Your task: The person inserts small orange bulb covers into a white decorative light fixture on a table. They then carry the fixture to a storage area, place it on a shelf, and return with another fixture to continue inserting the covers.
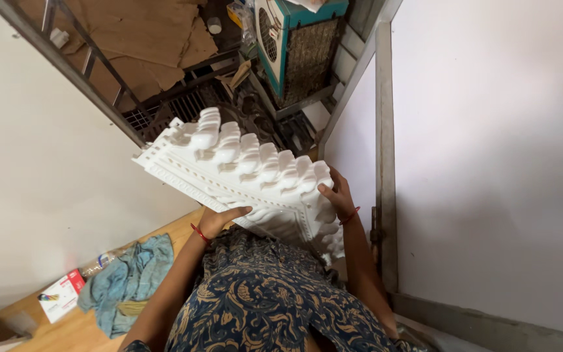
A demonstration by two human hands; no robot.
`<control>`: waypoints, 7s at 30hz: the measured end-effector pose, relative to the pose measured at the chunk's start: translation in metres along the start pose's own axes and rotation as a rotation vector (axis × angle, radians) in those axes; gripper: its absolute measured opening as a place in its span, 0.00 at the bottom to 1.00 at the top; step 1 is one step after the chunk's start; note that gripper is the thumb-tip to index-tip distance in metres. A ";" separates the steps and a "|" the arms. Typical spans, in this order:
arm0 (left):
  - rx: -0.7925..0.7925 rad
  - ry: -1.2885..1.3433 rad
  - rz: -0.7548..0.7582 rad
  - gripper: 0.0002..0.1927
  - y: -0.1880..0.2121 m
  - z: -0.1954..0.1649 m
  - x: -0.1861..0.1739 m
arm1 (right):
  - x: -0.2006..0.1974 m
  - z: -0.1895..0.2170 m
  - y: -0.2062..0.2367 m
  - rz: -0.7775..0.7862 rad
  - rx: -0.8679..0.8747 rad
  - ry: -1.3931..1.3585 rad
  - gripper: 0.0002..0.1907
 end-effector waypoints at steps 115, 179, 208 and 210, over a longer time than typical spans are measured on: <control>-0.182 1.194 -0.663 0.36 -1.037 0.315 -0.852 | 0.441 -0.331 -1.582 0.832 0.421 0.601 0.51; -0.054 0.991 -1.344 0.30 -1.491 0.234 -1.398 | 0.744 -0.332 -2.236 1.034 0.084 0.412 0.66; -0.526 -0.560 -0.841 0.28 -1.718 0.260 -1.600 | 0.856 -0.494 -2.536 1.121 0.448 0.368 0.53; -0.496 0.497 -0.837 0.29 -1.732 0.257 -1.631 | 0.857 -0.485 -2.556 1.034 0.391 0.293 0.49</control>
Point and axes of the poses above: each hand's wrist, its own y-axis away from the middle knuckle, its own x-axis out of the palm, z = x × y, the point moved 3 cm from there along -y, towards the middle knuckle, and after that the axes turned 14 degrees about -y, right-handed, at the moved point
